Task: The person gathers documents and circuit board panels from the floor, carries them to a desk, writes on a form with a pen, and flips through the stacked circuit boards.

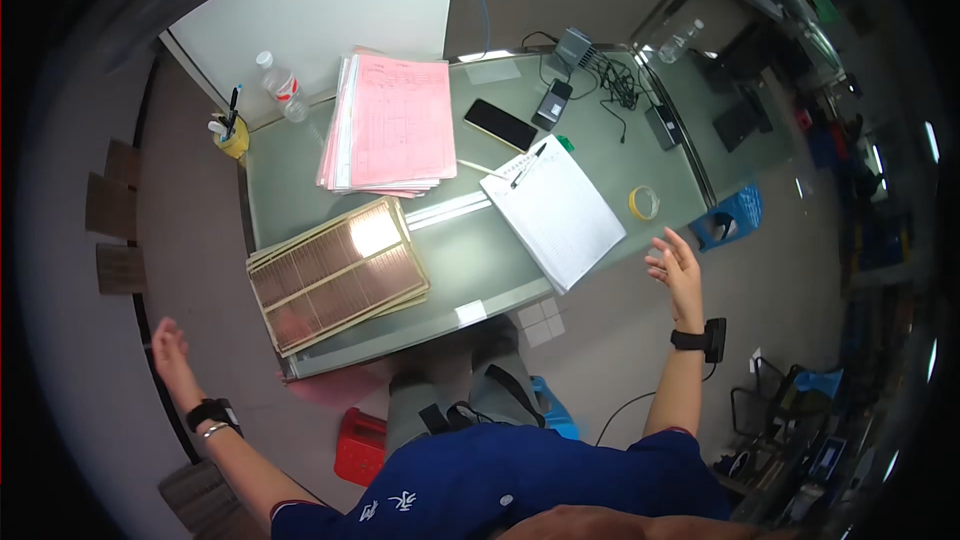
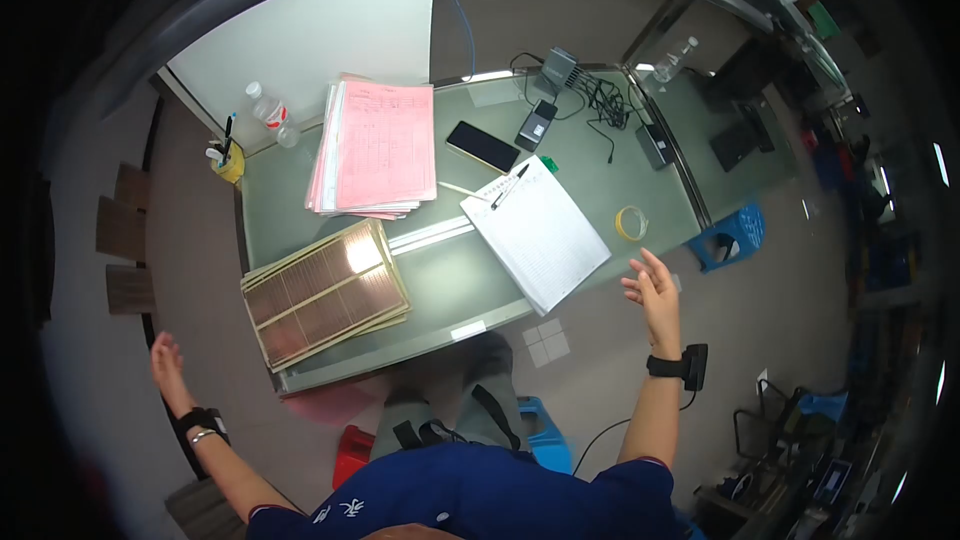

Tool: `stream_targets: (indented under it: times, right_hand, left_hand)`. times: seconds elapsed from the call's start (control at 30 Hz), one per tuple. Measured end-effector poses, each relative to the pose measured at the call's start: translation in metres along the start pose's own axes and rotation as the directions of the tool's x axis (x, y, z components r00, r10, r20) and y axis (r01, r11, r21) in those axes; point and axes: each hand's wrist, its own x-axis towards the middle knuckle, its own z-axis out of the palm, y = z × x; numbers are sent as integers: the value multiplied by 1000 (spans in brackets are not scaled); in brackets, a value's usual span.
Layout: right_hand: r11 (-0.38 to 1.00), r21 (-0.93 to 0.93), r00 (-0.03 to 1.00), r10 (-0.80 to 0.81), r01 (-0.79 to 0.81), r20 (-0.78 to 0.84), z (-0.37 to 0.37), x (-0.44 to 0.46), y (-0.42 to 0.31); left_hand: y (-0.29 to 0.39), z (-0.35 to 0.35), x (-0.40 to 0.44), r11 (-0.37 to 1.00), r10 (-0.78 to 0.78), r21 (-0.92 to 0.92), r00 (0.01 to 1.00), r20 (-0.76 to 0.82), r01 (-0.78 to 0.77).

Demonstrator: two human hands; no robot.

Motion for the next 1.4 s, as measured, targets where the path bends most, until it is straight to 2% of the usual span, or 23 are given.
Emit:
stream_targets:
  times: [0.03,0.1,0.17,0.2,0.27,0.33,0.37,0.43,0.5,0.57,0.63,0.67,0.77,0.8,0.83,0.87,0.93,1.1,1.17,1.2,1.27,1.33,1.4]
  right_hand:
    - [997,-29,996,-72,70,-51,-6,19,-5]
    - [982,-130,990,-138,135,-17,-9,59,-16]
    - [742,-547,908,-409,388,89,-1,87,-43]
    - [740,-537,904,-411,406,117,-2,101,-57]
    - [299,-806,703,-685,511,192,-4,114,-84]
    - [260,-813,689,-691,521,220,-10,119,-112]
    - [205,-818,655,-712,538,252,-15,122,-123]
    - [175,-790,617,-729,588,297,-14,129,-145]
    - [164,-757,590,-735,633,334,-1,144,-146]
    - [609,-329,692,-641,722,332,28,177,-122]
    - [729,-308,776,-475,612,416,64,216,-64]
    - [618,-483,779,-411,620,473,83,231,-34]
    - [453,-460,646,-527,764,553,134,250,53]
    - [453,-470,652,-484,757,584,144,249,62]
    - [464,-476,663,-471,748,582,152,242,63]
    - [447,-414,607,-527,793,595,159,250,81]
    - [425,-447,617,-543,787,569,166,243,87]
    - [355,-522,621,-576,776,531,169,240,90]
    - [189,-544,536,-595,817,599,165,241,90]
    - [52,-543,435,-663,838,609,163,242,91]
    - [30,-494,400,-631,869,665,158,240,91]
    - [-1,-427,348,-578,904,738,154,243,88]
    - [48,-364,333,-526,930,783,147,241,83]
  left_hand:
    - [-5,-11,13,986,12,-164,989,-149,-37]
    - [-8,-6,18,976,-25,-213,955,-296,-40]
    - [5,20,17,997,-12,75,984,-180,26]
    - [7,33,15,982,-51,176,993,-103,69]
    - [4,44,17,949,-109,295,993,-38,116]
    - [-8,42,30,870,44,483,991,124,-99]
    - [6,45,32,833,52,543,993,107,-102]
    - [22,39,47,778,127,615,991,43,-127]
    - [7,31,71,817,245,572,943,-223,-77]
    - [52,99,37,854,291,519,858,-423,-34]
    - [71,181,-2,951,287,227,871,-399,-209]
    - [84,225,-33,972,234,124,891,-390,-201]
    - [45,336,-104,979,110,-149,979,-174,-137]
    - [44,368,-134,975,130,-171,988,-83,-143]
    - [40,389,-160,979,200,-58,979,49,-197]
    - [48,405,-186,964,264,-27,944,200,-264]
    - [35,428,-223,882,424,-13,783,454,-471]
    - [51,447,-256,776,474,-17,566,675,-630]
    - [54,452,-258,770,434,-4,519,736,-638]
    - [57,453,-261,714,391,72,482,784,-696]
    - [57,449,-267,647,311,181,473,824,-741]
    - [58,452,-272,565,288,173,389,875,-807]
    - [63,450,-269,591,253,165,376,892,-789]
